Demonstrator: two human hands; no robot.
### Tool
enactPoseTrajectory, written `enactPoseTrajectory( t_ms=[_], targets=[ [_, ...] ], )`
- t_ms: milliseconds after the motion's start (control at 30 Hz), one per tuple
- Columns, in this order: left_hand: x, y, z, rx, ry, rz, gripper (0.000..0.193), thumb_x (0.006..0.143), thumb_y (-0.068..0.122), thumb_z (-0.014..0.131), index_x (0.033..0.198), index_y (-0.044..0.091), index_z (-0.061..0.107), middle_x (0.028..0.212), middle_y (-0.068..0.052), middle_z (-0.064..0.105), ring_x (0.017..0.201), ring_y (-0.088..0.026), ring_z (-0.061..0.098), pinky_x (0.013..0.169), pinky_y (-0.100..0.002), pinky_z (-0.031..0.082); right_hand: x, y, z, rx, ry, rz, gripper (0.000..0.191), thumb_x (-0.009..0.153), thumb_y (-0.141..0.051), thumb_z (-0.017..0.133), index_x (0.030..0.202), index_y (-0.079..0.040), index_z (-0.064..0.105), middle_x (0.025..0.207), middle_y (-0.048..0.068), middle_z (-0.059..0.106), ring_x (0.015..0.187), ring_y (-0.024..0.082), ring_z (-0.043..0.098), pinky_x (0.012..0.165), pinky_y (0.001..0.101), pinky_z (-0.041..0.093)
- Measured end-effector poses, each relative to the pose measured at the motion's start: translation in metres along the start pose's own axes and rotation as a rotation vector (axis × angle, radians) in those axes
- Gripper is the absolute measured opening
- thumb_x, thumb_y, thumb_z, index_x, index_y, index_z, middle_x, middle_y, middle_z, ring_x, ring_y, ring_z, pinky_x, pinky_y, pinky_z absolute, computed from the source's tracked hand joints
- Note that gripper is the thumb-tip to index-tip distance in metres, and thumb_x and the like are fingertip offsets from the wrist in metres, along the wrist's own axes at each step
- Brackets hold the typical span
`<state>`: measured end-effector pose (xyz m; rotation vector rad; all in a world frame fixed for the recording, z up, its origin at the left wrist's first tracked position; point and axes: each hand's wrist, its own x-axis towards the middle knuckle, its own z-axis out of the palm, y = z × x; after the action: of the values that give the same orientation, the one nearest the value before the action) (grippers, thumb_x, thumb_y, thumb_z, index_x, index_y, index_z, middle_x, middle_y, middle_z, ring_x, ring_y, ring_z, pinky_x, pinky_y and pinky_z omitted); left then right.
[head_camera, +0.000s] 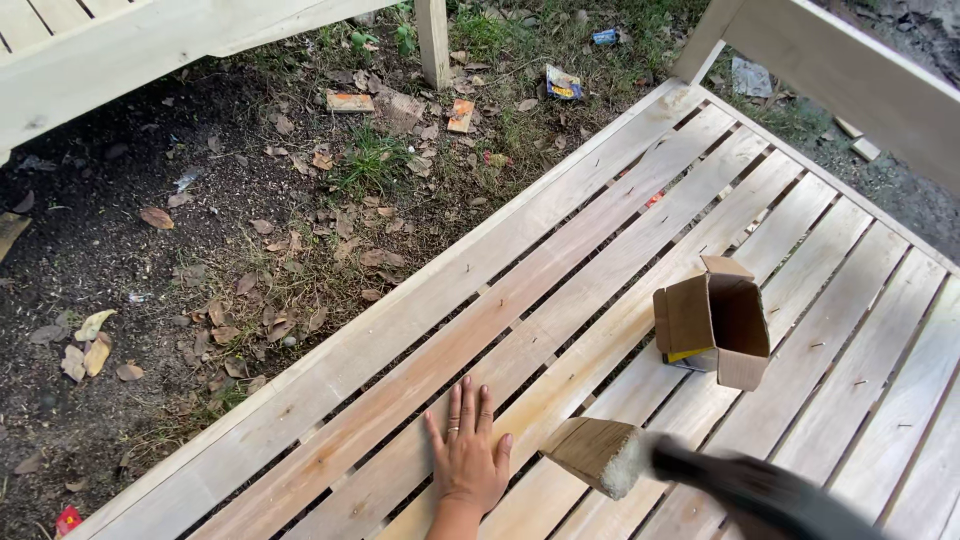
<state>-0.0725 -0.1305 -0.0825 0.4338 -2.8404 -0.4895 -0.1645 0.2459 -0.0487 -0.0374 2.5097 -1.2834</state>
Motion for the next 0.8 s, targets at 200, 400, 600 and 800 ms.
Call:
enactPoseTrajectory(
  t_ms=[200,400,600,800],
  targets=[
    [0.009,0.009,-0.019,-0.074,-0.311,-0.142,0.076,0.096,0.046,0.047,0.159,0.013,0.021,0.174,-0.01,0.005,0.155,-0.026,0.004,0.117,-0.064,-0.004,0.004,-0.057,-0.013,-0.096,-0.023,-0.02,0.062,0.092,-0.046,0.066,0.118,0.009,0.06,0.066,0.017,0.059,0.054,0.023,0.058,0.052,0.0356,0.044],
    [0.012,0.01,-0.027,-0.056,-0.331,-0.144,0.074,0.096,0.045,0.047,0.159,0.014,0.022,0.174,-0.01,0.006,0.155,-0.026,0.005,0.118,-0.064,-0.005,0.014,-0.079,-0.001,-0.115,-0.034,-0.088,0.067,0.093,-0.05,0.067,0.119,0.011,0.057,0.068,0.02,0.059,0.057,0.025,0.059,0.053,0.037,0.044],
    [0.009,0.006,-0.012,-0.047,-0.231,-0.122,0.073,0.095,0.042,0.047,0.158,0.012,0.025,0.168,-0.009,0.01,0.154,-0.026,0.007,0.118,-0.064,-0.003,-0.033,-0.136,-0.054,0.048,0.19,0.097,0.073,0.093,-0.053,0.069,0.119,0.014,0.054,0.07,0.023,0.06,0.06,0.027,0.06,0.055,0.0385,0.044],
    [-0.002,-0.003,0.013,0.023,0.033,-0.021,0.068,0.093,0.034,0.045,0.156,0.011,0.031,0.167,-0.009,0.016,0.153,-0.027,0.012,0.115,-0.064,0.001,-0.022,-0.132,-0.05,0.631,0.294,-0.34,0.074,0.093,-0.054,0.07,0.119,0.012,0.051,0.074,0.017,0.058,0.062,0.021,0.057,0.052,0.0345,0.044]
  ],
)
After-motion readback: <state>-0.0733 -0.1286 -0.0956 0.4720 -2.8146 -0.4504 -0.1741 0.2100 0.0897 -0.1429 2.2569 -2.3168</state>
